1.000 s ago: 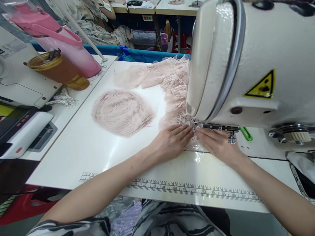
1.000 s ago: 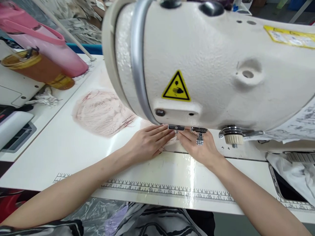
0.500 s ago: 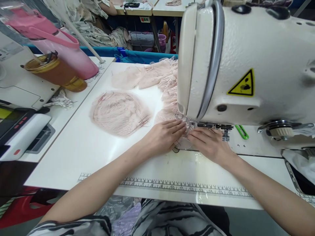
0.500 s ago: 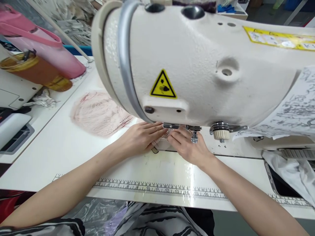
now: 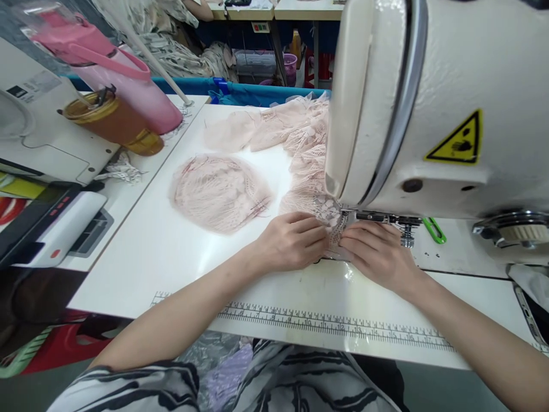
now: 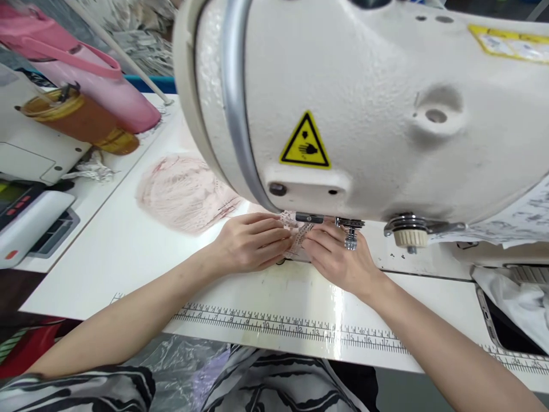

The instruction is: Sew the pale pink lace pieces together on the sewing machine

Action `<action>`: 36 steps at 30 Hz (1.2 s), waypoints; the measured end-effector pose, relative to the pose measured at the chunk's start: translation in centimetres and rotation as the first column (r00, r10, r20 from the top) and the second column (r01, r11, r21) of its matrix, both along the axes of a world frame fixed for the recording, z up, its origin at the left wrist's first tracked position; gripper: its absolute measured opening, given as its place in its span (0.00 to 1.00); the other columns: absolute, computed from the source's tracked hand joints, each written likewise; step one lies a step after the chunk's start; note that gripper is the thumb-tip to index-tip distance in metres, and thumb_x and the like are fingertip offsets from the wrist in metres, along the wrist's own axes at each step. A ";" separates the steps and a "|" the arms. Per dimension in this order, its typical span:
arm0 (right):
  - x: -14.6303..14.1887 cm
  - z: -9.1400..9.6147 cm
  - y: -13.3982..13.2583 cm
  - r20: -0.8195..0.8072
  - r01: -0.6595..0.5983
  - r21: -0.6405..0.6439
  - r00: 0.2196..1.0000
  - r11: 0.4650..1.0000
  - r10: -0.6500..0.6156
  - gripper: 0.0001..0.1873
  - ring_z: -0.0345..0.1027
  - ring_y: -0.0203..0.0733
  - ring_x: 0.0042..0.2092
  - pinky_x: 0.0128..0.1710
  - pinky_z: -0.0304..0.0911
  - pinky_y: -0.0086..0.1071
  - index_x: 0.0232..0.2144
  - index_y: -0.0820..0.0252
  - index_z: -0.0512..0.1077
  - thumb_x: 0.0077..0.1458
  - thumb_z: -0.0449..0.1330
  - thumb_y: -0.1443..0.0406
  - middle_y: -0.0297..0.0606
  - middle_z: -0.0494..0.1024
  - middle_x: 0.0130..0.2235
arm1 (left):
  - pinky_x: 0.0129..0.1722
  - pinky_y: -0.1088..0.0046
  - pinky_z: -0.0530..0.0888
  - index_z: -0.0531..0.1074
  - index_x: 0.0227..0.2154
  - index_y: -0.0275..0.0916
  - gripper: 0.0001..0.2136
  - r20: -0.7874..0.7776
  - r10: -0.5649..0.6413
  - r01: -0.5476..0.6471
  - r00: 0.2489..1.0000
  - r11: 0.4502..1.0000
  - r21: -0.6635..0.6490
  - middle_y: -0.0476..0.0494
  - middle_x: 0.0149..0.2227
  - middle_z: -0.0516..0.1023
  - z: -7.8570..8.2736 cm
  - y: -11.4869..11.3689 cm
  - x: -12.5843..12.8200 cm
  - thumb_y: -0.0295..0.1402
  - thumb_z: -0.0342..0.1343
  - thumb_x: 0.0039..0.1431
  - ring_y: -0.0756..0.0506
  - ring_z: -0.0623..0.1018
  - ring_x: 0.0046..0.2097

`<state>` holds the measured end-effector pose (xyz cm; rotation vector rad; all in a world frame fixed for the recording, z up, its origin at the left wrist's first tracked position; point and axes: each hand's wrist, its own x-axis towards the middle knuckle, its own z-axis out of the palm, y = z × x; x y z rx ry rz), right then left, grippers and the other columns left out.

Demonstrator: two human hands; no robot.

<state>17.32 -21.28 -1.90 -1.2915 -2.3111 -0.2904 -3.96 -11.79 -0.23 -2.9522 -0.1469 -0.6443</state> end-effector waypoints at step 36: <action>-0.5 0.0 -0.5 -0.037 -0.186 0.045 0.981 0.981 0.188 0.11 0.73 0.36 0.43 0.47 0.69 0.34 0.40 0.60 0.73 0.55 0.59 0.75 0.31 0.80 0.37 | 0.60 0.59 0.67 0.63 0.60 0.31 0.25 -0.212 0.092 -0.120 0.973 0.985 -0.123 0.35 0.60 0.67 -0.4 -0.8 0.5 0.38 0.49 0.63 0.37 0.64 0.64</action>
